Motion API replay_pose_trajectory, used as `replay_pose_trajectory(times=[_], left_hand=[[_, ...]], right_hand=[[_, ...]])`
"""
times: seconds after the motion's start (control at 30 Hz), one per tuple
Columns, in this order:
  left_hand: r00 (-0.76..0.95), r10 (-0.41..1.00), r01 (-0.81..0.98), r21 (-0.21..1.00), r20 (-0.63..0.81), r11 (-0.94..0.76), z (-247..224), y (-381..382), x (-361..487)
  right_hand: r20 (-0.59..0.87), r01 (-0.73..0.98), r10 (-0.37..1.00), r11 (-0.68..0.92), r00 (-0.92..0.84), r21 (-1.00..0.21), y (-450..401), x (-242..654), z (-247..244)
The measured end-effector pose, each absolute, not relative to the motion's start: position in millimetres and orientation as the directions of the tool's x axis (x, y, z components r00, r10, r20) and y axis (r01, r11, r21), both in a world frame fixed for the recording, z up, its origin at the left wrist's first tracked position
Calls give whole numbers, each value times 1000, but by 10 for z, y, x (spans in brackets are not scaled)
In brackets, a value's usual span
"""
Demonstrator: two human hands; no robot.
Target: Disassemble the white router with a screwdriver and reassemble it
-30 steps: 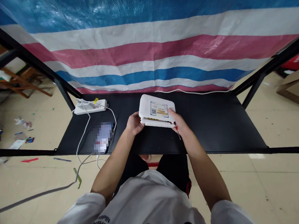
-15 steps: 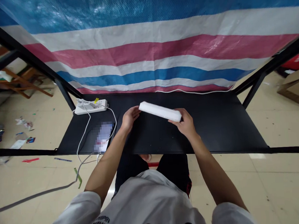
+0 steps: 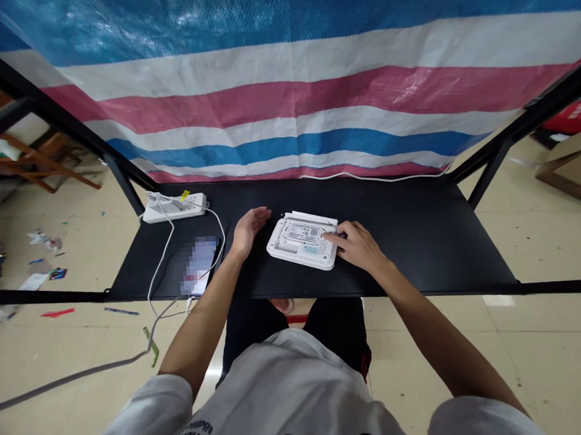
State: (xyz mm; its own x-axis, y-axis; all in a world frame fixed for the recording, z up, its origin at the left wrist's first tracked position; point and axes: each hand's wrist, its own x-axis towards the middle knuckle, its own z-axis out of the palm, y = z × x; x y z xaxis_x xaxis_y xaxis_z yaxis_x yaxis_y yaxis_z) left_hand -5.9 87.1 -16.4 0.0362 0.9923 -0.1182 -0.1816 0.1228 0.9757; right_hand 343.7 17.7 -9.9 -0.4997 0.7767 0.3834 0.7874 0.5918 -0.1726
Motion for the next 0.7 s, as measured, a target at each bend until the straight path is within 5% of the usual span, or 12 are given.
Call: replay_pose_trajectory(times=[0.13, 0.23, 0.33, 0.43, 0.7], left_hand=[[60, 997, -116, 992, -47, 54, -110, 781, -49], [202, 962, 126, 969, 186, -214, -1, 651, 1], [520, 780, 396, 710, 349, -582, 71, 519, 103], [645, 696, 514, 494, 317, -701, 54, 418, 224], [572, 796, 765, 223, 196, -604, 41, 26, 640]], right_hand=[[341, 776, 749, 625, -568, -82, 177, 3457, -137], [301, 784, 761, 618, -575, -64, 190, 3438, -150], [257, 798, 785, 598, -563, -79, 198, 3406, -100], [239, 807, 804, 580, -545, -112, 194, 3398, -12], [545, 642, 828, 492, -135, -588, 263, 3434, 307]])
